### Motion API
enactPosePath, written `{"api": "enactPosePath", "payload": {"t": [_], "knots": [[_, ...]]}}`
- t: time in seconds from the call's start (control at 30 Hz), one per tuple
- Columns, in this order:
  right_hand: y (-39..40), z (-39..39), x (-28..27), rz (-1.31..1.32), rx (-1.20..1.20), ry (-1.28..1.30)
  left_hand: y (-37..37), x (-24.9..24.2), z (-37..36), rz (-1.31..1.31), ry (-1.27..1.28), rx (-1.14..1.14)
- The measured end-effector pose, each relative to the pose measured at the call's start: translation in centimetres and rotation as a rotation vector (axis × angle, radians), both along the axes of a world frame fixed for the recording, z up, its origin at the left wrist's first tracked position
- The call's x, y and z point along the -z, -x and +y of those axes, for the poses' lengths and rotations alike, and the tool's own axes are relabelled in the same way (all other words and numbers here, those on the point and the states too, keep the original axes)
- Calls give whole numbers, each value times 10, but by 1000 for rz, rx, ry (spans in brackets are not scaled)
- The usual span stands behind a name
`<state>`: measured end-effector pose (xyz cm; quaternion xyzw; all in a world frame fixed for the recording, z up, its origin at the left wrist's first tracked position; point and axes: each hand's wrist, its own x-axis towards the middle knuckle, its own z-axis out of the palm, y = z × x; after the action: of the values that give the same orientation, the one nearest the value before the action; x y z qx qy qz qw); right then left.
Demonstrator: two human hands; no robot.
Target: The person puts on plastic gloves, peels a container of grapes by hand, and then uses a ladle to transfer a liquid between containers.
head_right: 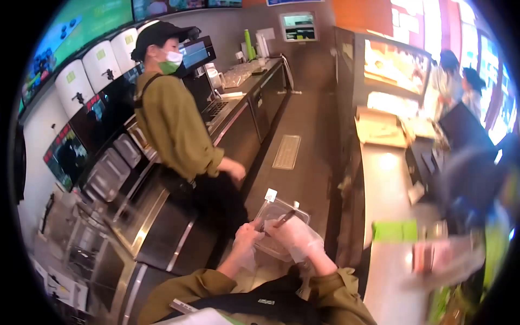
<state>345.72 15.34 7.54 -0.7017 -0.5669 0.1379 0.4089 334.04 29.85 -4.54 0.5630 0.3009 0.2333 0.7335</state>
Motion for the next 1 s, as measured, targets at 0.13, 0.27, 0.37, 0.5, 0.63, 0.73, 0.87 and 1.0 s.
{"api": "enactPosePath", "payload": {"t": [0.13, 0.27, 0.37, 0.5, 0.63, 0.73, 0.87, 1.0], "knots": [[-164, 59, -14, -64, 66, 137, -166, -4, 61, -97, -200, 27], [-325, 128, 1, 269, 202, -211, -341, -32, 123, 217, -6, -25], [-450, 194, 12, 314, 71, -181, -436, -66, 167, 59, -15, -59], [-589, 302, 0, 217, -41, -34, -565, -12, 263, -109, -212, -241], [-709, 432, -8, 137, -77, -63, -664, -62, 391, -79, -36, -302], [-802, 533, -10, -102, -279, 2, -756, -62, 485, -162, -69, -353], [-952, 669, 3, -151, -317, -311, -898, -71, 619, -197, -179, -276], [-1099, 754, -21, 213, -154, -264, -1057, -99, 714, -38, -172, -271]]}}
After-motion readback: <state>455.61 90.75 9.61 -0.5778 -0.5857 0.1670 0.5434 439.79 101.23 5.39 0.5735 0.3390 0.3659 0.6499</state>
